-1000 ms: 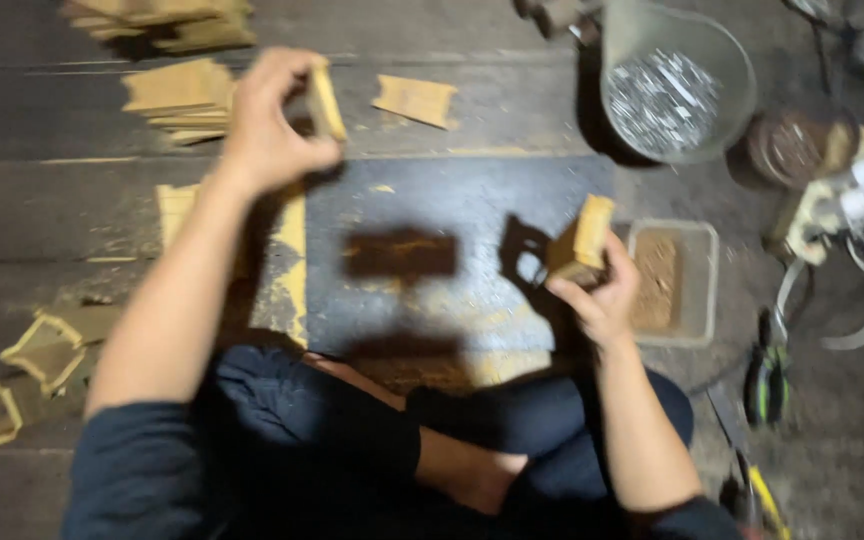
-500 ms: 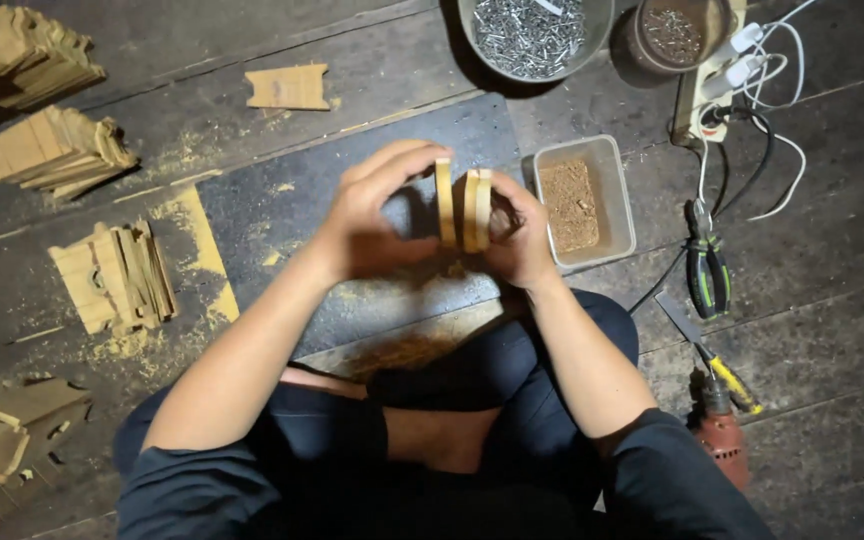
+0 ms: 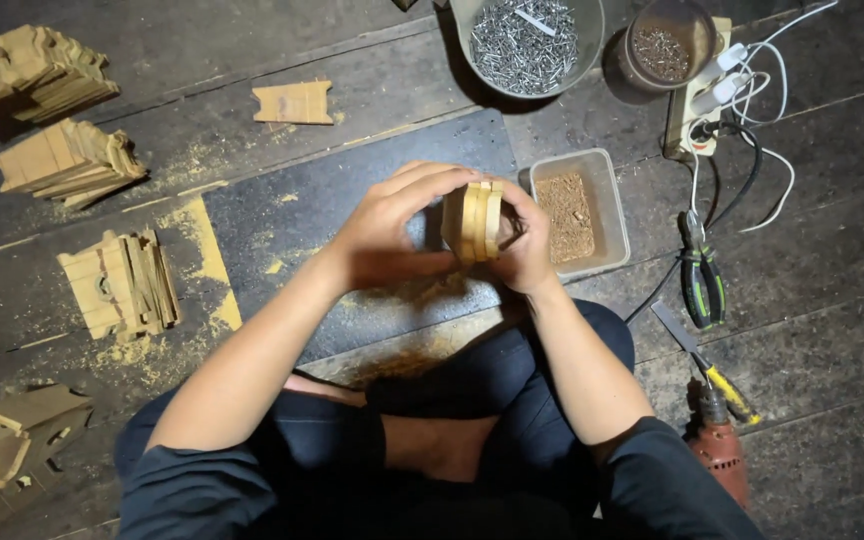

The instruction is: Assembling small wooden structures by fitting pre-cut pieces together and securing them with a hammer and nails.

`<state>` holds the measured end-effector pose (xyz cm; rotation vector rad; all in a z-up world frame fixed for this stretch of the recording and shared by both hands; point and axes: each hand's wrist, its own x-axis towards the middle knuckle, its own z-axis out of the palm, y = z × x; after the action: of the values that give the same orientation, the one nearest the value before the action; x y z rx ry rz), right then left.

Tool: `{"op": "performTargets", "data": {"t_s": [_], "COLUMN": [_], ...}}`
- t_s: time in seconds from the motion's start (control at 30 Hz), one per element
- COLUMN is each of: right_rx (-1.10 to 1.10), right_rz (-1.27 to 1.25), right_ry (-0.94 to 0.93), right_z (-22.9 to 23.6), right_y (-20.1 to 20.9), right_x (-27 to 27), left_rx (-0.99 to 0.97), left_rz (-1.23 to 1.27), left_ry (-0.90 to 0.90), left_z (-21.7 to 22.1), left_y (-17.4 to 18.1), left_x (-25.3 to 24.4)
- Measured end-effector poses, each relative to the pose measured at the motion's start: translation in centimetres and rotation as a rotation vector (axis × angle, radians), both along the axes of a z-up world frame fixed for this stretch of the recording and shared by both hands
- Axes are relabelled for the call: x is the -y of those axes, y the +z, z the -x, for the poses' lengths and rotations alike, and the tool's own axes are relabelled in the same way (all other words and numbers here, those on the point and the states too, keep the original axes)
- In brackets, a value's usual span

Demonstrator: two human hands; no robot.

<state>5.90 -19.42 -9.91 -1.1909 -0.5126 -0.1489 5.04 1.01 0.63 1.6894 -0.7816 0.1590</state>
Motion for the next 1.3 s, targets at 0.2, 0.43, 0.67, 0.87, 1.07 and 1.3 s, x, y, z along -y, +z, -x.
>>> {"op": "performTargets", "data": {"t_s": [0.2,0.43,0.67,0.87,1.07,1.3], "right_rx": [0.021,-0.122,-0.347,-0.387,-0.376,-0.412], "right_rz": [0.061,0.100,0.328,0.382,0.289,0.202], "right_ry": [0.000,0.145,0.153,0.189,0.246,0.267], "right_z": [-1.3,-0.3,-0.2,-0.3,-0.1,0.0], "right_y": [-4.5,-3.4,-2.2,-3.0,-1.7,-1.3], "right_x": [1.5,1.0,-0.8,-0.7,-1.5,-0.8], "left_rx": [0.015,-0.031,-0.570,-0.695,-0.711,-0.588], "left_rz": [-0.062,-0.067,-0.140,-0.273,0.211,0.296], "left_ry": [0.063,0.190,0.696,0.861,0.525,0.244], "left_z": [0.1,1.1,1.2,0.8,1.8,1.1], "left_y": [0.7,-2.5,-10.7,-13.9,-9.3,-6.5], "left_x": [0.7,-0.3,-6.2,-9.1,-4.5,-0.8]}}
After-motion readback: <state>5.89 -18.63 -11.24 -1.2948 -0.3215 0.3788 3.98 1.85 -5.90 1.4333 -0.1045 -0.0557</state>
